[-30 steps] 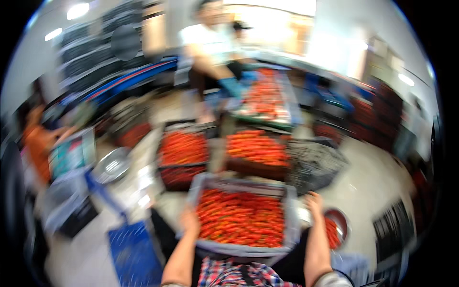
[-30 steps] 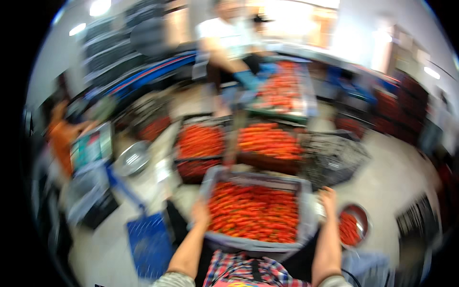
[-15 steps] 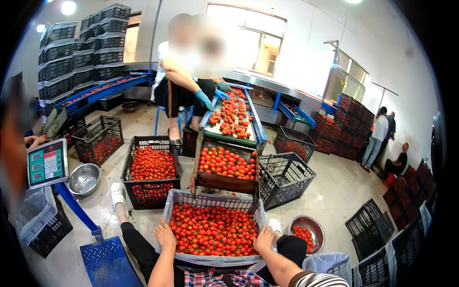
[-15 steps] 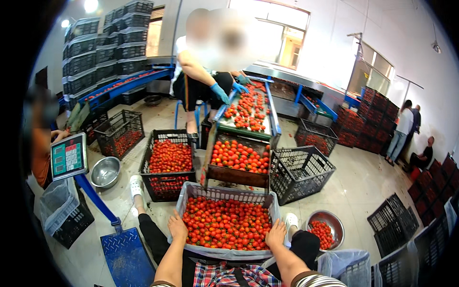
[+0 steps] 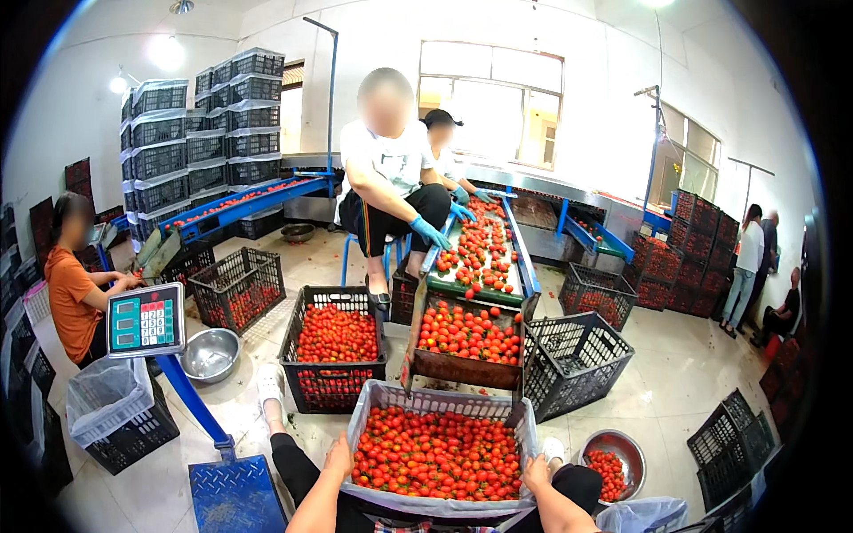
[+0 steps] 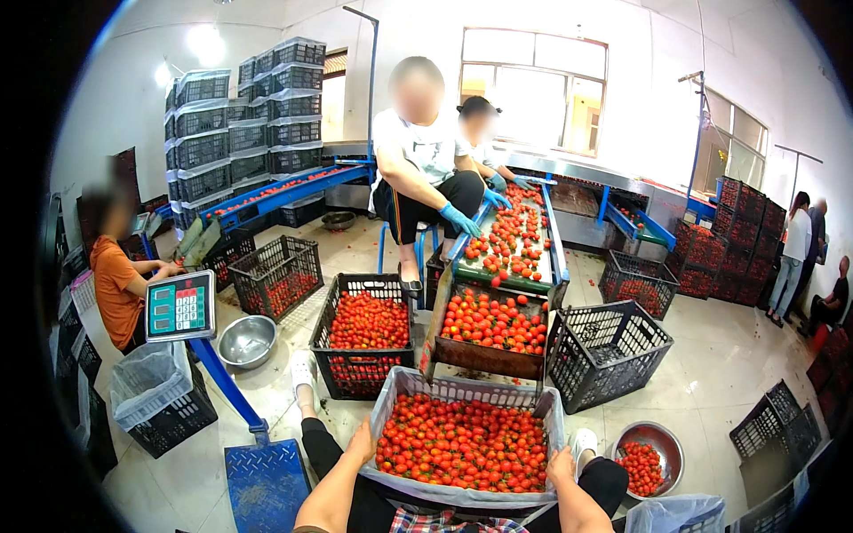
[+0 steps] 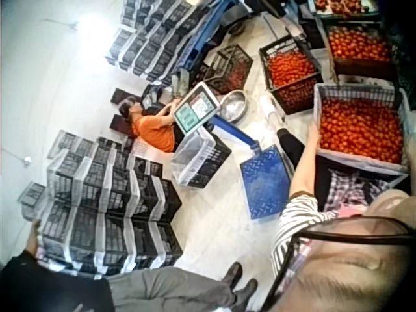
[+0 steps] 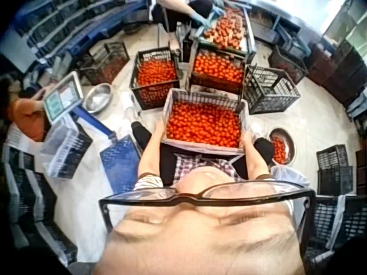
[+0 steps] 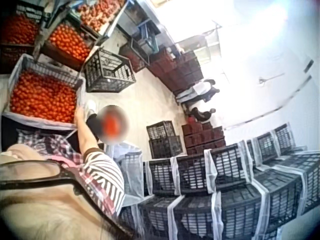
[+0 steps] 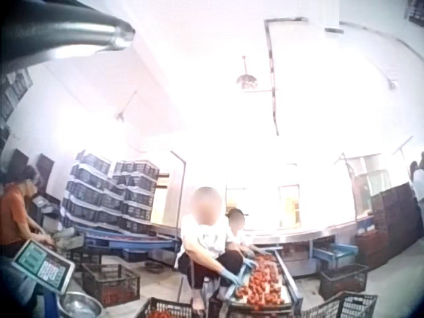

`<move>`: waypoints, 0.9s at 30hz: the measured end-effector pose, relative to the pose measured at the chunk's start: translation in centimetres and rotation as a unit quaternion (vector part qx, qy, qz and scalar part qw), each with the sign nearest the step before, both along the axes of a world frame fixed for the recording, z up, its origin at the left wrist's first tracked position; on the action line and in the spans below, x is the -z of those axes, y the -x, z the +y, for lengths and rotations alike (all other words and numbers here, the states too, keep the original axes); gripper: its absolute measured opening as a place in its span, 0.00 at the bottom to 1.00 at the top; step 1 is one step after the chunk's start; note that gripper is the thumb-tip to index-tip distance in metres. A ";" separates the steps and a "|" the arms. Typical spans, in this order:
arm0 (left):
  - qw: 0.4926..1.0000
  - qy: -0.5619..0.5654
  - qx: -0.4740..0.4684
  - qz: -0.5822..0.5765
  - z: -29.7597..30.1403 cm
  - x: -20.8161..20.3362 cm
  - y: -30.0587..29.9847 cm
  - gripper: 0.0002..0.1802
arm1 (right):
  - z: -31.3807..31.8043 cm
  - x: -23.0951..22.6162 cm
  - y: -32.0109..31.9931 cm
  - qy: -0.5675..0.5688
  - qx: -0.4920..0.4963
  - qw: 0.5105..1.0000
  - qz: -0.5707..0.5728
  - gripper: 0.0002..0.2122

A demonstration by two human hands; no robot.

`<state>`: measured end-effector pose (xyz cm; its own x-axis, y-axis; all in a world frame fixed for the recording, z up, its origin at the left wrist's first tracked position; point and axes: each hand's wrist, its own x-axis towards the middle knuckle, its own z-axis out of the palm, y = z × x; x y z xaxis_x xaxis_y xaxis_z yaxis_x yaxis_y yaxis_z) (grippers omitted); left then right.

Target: The person sorts cherry tomatoes by hand from a large basket into a smaller crate and onto a conveyor belt.

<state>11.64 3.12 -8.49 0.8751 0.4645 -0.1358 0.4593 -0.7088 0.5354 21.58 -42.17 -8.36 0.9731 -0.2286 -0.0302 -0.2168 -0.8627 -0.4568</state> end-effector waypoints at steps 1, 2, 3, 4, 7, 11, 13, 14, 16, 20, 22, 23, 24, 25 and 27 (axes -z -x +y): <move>0.999 -0.001 -0.001 -0.046 0.3 0.3 -0.3 0.30 | 0.6 0.1 -1.7 0.004 0.004 1.000 0.003 0.17; 0.996 0.008 -0.004 -0.084 0.4 0.5 0.0 0.27 | 1.4 -0.7 -3.1 -0.010 -0.023 0.999 0.025 0.18; 0.996 0.054 -0.027 -0.065 1.5 -0.3 0.5 0.23 | 1.3 -0.7 -1.5 -0.017 -0.058 0.996 0.063 0.19; 0.997 0.063 -0.041 -0.034 0.5 2.6 2.9 0.23 | 0.0 0.5 1.1 -0.007 -0.069 0.993 0.095 0.19; 0.997 -0.073 -0.011 0.033 -1.7 0.5 0.7 0.38 | -3.3 -1.2 -1.4 0.112 -0.115 0.976 0.145 0.31; 0.993 -0.107 -0.040 0.021 -0.9 -1.6 2.9 0.44 | 0.2 -7.2 -2.8 0.068 -0.113 0.991 0.032 0.38; 0.990 -0.123 -0.031 0.062 -2.1 -2.4 2.5 0.42 | -0.5 -9.5 -5.5 0.037 -0.091 0.995 -0.001 0.34; 0.990 -0.118 -0.027 0.069 -2.0 -2.6 2.7 0.40 | -0.7 -11.9 -6.5 -0.012 -0.097 0.995 -0.033 0.36; 0.996 -0.067 -0.024 0.052 -3.4 -3.4 2.1 0.40 | -4.8 -15.2 -10.8 -0.102 -0.049 0.986 -0.121 0.29; 0.998 -0.027 -0.052 0.030 -2.2 -1.9 2.1 0.39 | -5.5 -29.3 -8.4 -0.454 -0.050 0.877 -0.150 0.39; 0.996 -0.055 -0.056 0.052 -1.9 -2.3 2.8 0.39 | -6.4 -35.7 -4.1 -0.696 -0.180 0.659 -0.220 0.36; 0.995 -0.061 -0.057 0.050 -1.2 -2.3 2.7 0.39 | -7.0 -37.9 -2.4 -0.799 -0.211 0.495 -0.268 0.33; 0.996 -0.043 -0.072 0.040 -0.4 -2.3 2.7 0.39 | -8.6 -38.6 -2.5 -0.832 -0.271 0.378 -0.301 0.31; 0.996 -0.020 -0.082 0.036 -0.2 -1.6 2.9 0.40 | -9.6 -39.1 -2.1 -0.805 -0.316 0.361 -0.348 0.30; 0.996 -0.025 -0.074 0.045 -1.6 -2.7 3.0 0.40 | -10.4 -38.4 -1.6 -0.795 -0.261 0.439 -0.326 0.27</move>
<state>8.60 1.52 -5.75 0.7814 0.5962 -0.1842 0.6058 -0.6538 0.4534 23.13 -52.53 30.07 0.8000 -0.1636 0.5773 0.4455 0.8065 -0.3888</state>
